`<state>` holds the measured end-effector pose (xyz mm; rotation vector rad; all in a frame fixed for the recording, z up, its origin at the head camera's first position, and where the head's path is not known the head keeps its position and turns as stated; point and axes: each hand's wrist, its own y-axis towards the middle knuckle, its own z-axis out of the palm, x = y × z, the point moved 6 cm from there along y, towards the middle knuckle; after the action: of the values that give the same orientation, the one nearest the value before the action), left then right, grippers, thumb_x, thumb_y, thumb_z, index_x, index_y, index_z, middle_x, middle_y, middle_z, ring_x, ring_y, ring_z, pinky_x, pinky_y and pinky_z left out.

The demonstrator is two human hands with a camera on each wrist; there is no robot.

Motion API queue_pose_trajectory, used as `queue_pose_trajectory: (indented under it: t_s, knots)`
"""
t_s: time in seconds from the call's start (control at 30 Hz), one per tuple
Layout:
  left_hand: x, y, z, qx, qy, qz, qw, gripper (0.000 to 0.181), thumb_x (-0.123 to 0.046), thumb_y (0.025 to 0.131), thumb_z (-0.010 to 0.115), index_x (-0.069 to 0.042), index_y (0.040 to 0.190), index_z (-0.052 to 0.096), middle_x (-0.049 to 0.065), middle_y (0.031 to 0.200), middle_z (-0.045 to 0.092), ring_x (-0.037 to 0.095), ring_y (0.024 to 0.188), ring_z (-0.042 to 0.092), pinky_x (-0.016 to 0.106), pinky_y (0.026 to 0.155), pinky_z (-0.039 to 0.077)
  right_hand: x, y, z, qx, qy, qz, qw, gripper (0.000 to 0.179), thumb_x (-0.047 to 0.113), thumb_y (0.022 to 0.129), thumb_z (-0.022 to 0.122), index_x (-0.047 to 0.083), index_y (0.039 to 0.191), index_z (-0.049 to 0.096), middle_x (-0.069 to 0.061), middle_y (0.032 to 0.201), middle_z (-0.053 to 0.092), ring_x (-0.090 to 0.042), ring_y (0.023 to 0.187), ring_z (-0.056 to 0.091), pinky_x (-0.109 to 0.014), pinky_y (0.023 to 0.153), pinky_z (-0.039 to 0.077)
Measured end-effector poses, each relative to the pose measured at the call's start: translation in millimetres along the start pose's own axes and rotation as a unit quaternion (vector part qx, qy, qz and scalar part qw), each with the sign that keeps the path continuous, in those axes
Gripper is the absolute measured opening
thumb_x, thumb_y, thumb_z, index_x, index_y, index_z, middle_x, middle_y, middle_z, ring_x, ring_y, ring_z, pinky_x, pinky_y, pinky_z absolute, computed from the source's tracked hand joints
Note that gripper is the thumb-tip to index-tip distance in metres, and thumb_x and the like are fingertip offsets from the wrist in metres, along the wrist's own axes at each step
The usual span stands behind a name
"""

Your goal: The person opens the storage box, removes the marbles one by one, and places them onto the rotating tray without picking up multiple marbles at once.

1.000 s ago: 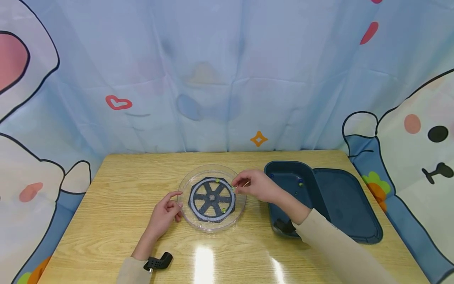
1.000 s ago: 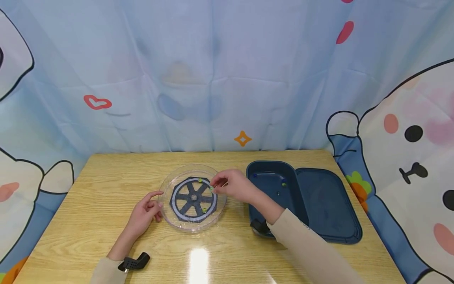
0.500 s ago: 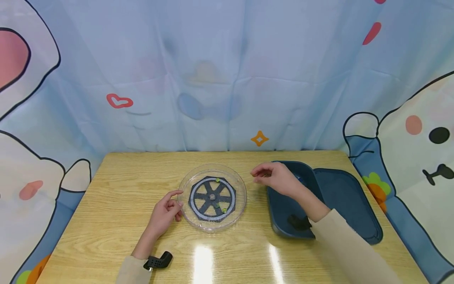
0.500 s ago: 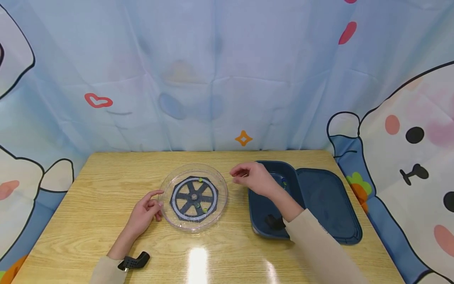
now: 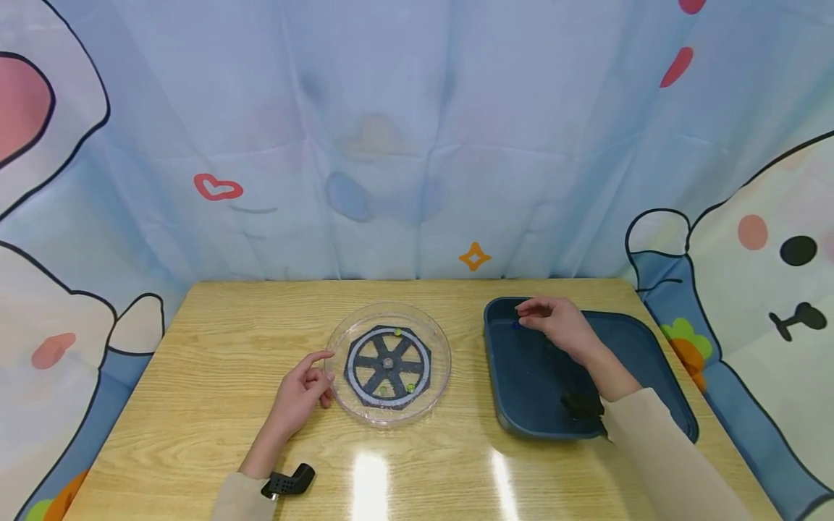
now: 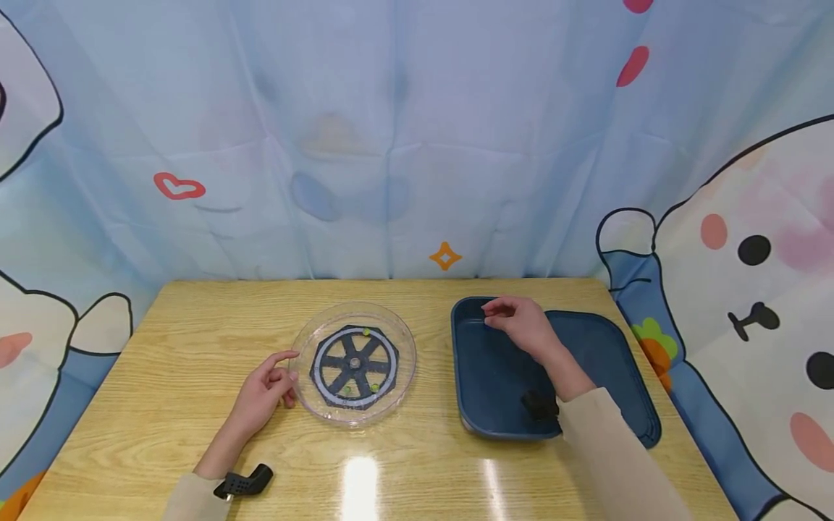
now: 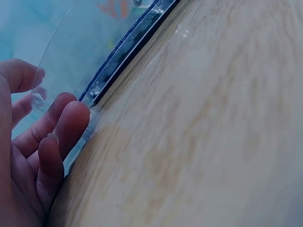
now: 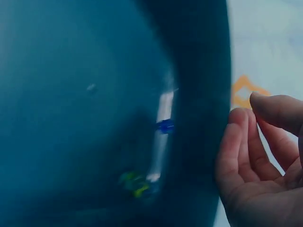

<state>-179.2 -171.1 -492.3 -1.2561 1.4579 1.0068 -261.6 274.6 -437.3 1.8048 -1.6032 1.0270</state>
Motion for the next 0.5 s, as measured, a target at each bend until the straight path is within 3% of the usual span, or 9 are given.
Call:
queue_pose_trajectory:
  t_s: [0.27,0.5]
  knots:
    - [1.6,-0.5,-1.3,0.000,-0.001,-0.005,1.0000,0.040,-0.003,0.100,0.059,0.000,0.139,0.053,0.016,0.074,0.062,0.035,0.061,0.063,0.036,0.059,0.055,-28.8,12.5,8.1,0.024,-0.066,0.052,0.9961,0.053,0.014,0.098,0.062,-0.007,0.143,0.046,-0.030,0.139,0.049,-0.043,0.121,0.052,-0.052,0.093,0.049]
    - [-0.2,-0.3,-0.3,0.006,0.001,-0.003,1.0000,0.040,-0.004,0.100,0.059,0.001,0.139,0.052,0.018,0.075,0.063,0.037,0.061,0.063,0.037,0.059,0.055,-33.7,18.4,18.6,0.036,-0.102,0.034,0.9936,0.045,0.011,0.095,0.063,-0.007,0.136,0.054,-0.028,0.130,0.057,-0.040,0.110,0.060,-0.050,0.086,0.052]
